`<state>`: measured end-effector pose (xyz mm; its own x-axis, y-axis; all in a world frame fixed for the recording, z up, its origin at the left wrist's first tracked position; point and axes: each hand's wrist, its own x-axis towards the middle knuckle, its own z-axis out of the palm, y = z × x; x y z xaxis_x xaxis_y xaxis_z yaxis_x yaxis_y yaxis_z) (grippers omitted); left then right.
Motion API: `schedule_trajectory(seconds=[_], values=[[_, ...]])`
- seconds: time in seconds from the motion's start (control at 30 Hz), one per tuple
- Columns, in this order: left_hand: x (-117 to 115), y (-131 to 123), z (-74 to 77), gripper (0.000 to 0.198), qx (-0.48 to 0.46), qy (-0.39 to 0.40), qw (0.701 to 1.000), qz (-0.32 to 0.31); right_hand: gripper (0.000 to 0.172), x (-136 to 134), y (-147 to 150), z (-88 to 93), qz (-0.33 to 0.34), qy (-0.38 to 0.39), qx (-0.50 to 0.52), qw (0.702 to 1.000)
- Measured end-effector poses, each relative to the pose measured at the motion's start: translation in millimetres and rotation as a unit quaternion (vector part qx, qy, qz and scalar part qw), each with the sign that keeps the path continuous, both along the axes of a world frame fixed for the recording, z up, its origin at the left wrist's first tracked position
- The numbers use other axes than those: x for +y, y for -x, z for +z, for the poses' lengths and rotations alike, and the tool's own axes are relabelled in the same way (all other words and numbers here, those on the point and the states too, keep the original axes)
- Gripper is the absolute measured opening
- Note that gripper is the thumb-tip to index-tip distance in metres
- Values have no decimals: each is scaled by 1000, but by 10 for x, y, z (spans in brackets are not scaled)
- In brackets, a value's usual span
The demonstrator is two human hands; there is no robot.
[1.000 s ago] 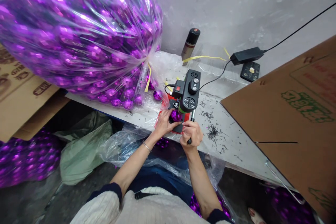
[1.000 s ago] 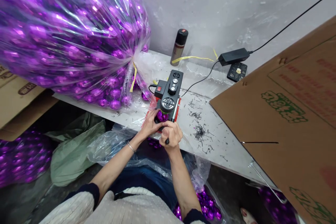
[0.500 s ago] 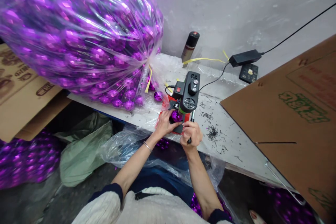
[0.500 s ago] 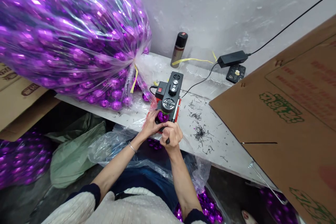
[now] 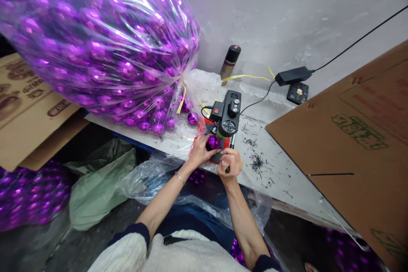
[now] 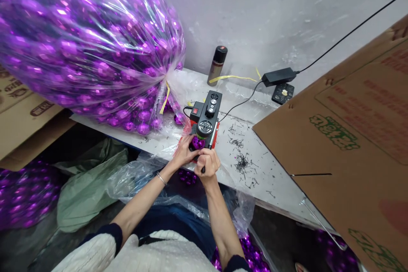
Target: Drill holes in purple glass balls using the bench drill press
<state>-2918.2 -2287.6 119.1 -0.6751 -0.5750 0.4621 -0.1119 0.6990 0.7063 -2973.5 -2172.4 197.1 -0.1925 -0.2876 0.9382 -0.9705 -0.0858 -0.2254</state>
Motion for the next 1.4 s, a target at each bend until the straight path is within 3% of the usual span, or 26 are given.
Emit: schedule_trajectory(seconds=[0.17,0.27,0.37,0.47,0.57,0.63,0.73,0.87,0.97,1.03,1.13,1.27,1.4], values=[[-11,11,17,62,3,-16,1000,14,24,49,-53,417,-1,-29,-74,997],[83,-162,50,67,29,-10,999,35,25,62,-52,592,-5,-45,-99,994],[341,-559,-26,77,33,29,999,15,24,62,-47,594,-6,-45,-92,995],[685,-994,-241,81,-17,46,997,-52,24,59,-58,512,-2,-38,-79,996],[856,-1186,-386,76,-60,40,996,-55,25,57,-70,445,4,-29,-78,996],[741,-1118,-319,60,-34,52,998,-31,24,56,-72,419,8,-29,-82,996],[214,-790,6,28,28,73,995,65,24,53,-70,395,6,-31,-79,996],[-652,-241,442,30,-32,44,980,190,24,47,-71,386,6,-27,-72,997],[-991,33,576,39,-160,-28,966,201,25,46,-69,396,8,-28,-69,997],[-1055,119,607,44,-202,-67,961,178,25,49,-63,402,8,-29,-64,998],[-1041,116,634,46,-169,-142,962,161,25,57,-50,406,4,-34,-55,998],[-904,-120,637,60,12,-292,941,168,24,60,-31,438,2,-36,-56,998],[-530,-444,593,61,193,-451,869,61,25,46,-16,540,9,-31,-82,996]])
